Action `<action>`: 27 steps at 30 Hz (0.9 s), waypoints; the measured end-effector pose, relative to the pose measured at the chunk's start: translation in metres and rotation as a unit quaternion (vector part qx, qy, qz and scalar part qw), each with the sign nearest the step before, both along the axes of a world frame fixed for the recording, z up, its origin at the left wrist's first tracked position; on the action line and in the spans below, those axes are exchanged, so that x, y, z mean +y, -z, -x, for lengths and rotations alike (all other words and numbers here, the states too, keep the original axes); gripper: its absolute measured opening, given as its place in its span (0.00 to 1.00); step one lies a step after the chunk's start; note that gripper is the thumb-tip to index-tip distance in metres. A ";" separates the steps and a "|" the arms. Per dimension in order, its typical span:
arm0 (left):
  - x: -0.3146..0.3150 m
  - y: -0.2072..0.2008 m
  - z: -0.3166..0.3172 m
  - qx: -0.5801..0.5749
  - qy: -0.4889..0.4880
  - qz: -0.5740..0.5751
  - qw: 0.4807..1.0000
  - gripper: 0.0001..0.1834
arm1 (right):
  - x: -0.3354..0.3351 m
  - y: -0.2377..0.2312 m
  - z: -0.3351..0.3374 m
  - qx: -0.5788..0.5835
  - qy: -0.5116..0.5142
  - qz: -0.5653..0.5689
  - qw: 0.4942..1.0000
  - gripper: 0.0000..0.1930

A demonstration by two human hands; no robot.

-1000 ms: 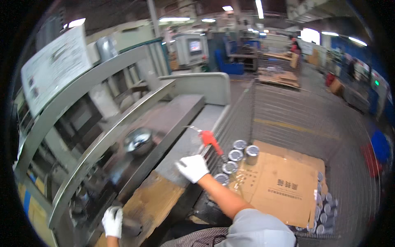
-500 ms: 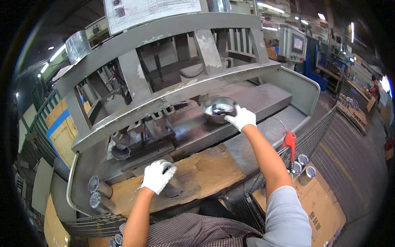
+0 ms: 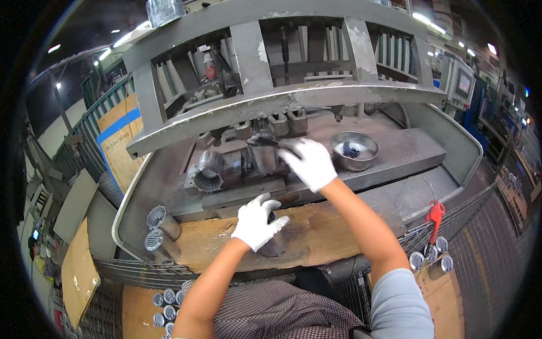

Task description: The person cleans cast metal parts with a compressed air gun, then sorts them onto a cardboard sheet inside a metal crate.

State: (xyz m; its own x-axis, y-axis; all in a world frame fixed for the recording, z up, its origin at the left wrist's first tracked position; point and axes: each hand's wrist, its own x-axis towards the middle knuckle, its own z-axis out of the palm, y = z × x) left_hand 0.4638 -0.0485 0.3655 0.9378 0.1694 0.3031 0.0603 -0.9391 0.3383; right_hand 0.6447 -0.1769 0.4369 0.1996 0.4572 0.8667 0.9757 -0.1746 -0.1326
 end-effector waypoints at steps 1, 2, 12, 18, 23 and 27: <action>0.000 -0.001 0.001 -0.002 -0.002 0.001 1.000 0.34 | 0.014 -0.003 -0.006 0.012 -0.007 0.006 1.000 0.15; 0.001 0.000 0.001 -0.003 -0.004 0.000 1.000 0.34 | 0.020 -0.004 -0.012 0.011 -0.009 0.005 1.000 0.15; 0.008 0.012 0.006 -0.111 -0.015 0.000 0.994 0.28 | -0.056 -0.007 -0.094 0.207 0.157 -0.067 0.963 0.18; 0.020 -0.014 0.043 -0.021 -0.090 -0.102 0.990 0.43 | -0.124 0.026 -0.124 0.229 0.195 -0.041 0.953 0.19; 0.025 0.002 0.059 0.154 -0.077 0.206 0.963 0.43 | -0.151 0.068 -0.121 0.231 0.315 0.073 0.918 0.18; 0.005 -0.010 0.059 0.152 -0.008 -0.072 0.986 0.31 | -0.160 0.077 -0.095 0.186 0.459 0.085 0.865 0.31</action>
State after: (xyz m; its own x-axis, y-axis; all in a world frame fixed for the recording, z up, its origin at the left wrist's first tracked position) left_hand 0.4049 -0.0437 0.3757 0.9866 0.1606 0.0297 0.1537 -0.9743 0.1648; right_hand 0.7392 -0.3373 0.3596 0.7962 0.0731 0.6006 0.3113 -0.9007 -0.3031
